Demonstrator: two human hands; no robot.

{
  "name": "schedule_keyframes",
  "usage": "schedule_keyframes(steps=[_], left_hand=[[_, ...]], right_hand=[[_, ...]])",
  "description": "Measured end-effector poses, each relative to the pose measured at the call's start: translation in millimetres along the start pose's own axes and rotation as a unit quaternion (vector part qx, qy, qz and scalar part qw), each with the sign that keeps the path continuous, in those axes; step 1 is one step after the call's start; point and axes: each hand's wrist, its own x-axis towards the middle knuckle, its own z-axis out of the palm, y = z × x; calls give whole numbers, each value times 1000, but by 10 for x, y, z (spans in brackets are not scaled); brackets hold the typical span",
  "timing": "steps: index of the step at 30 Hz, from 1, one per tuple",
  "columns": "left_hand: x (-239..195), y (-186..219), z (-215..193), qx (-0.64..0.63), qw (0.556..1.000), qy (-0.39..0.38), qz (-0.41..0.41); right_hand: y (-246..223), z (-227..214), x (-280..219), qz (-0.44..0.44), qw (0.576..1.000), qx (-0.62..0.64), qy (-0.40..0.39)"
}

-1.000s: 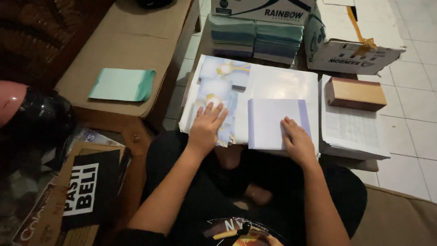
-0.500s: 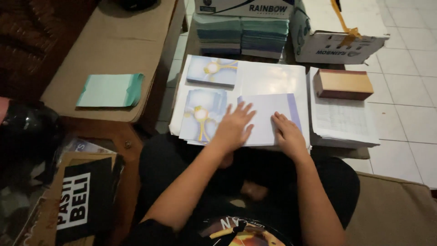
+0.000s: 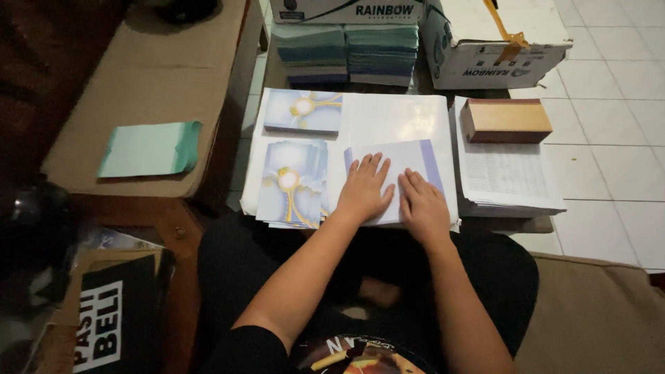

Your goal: The person folds paper sheets by hand and inserts a card into each one before placing them on a stack.

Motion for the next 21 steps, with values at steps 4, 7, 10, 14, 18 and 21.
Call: schedule_keyframes(steps=[4,7,10,14,18,21], left_hand=[[9,0,-55,-19,1000,-13,-4],[-12,21,-98,-31,999,-21,-16],[-16,20,-62,-32,999,-5,-14],[-8,9,-56,-23,1000,1,-10],[-18,22,-72,-35,999,1,-14],[22,-22,2,-21,1000,-6,-18]], right_hand=[[160,26,-39,60,997,-20,46],[227,-141,-103,166,986,31,19],[216,-178,-117,171,985,20,4],[168,-227,-145,149,982,60,102],[-135,-641,-99,121,932,303,156],[6,-263,-113,20,795,599,100]])
